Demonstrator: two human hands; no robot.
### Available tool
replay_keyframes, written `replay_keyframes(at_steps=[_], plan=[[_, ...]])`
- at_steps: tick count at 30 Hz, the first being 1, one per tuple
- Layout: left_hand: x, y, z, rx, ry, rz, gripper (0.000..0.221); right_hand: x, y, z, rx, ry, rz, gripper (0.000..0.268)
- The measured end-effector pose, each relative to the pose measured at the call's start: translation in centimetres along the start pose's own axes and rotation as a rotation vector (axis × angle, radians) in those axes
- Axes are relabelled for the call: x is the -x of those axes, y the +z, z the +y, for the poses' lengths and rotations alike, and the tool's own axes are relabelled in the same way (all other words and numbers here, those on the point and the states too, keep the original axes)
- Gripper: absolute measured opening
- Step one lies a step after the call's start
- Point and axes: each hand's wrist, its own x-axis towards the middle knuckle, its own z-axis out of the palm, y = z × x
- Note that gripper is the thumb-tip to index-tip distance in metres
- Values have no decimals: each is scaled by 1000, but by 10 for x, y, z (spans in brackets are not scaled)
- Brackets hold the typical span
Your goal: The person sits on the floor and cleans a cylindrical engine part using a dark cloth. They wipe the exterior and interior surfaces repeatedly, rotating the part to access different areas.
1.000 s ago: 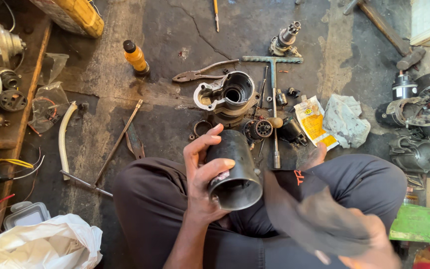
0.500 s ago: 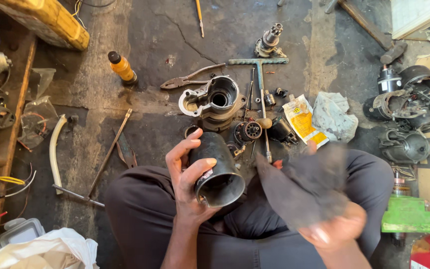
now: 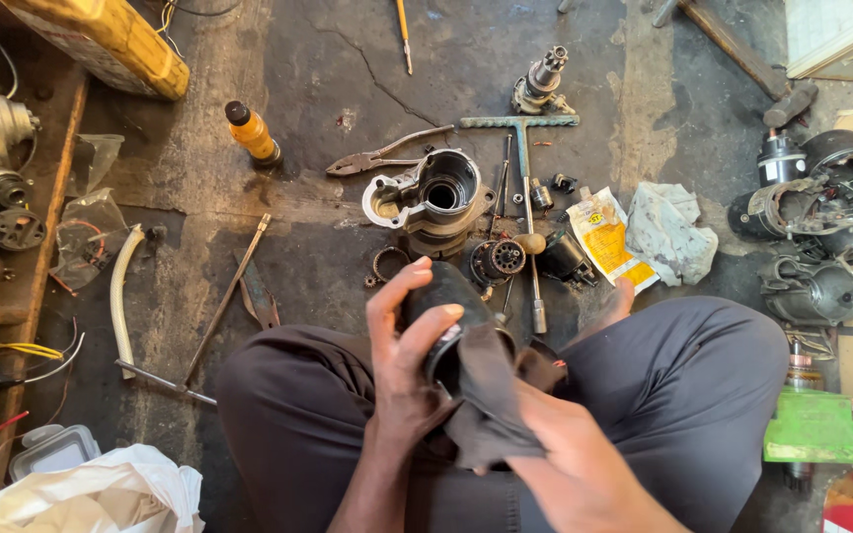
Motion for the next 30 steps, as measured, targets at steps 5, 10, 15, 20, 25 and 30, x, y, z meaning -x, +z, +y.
replay_keyframes(at_steps=[5, 10, 15, 20, 25, 30], plan=[[7, -1, -4, -88, 45, -147, 59, -47, 11, -38, 913, 217, -281, 42], [3, -6, -6, -76, -43, -77, 64, -37, -11, -50, 661, -224, -58, 66], [-1, -12, -7, -79, -132, -52, 70, -1, -27, -22, 454, -313, 337, 53], [-5, -7, -2, -42, -175, -5, 68, 6, -32, 35, -644, -209, 420, 42], [-7, -4, 3, -12, -146, 3, 69, -15, -22, 50, -1670, -218, 176, 35], [-9, -8, -1, 6, -165, 9, 70, -25, 1, 29, -1906, -288, -49, 47]])
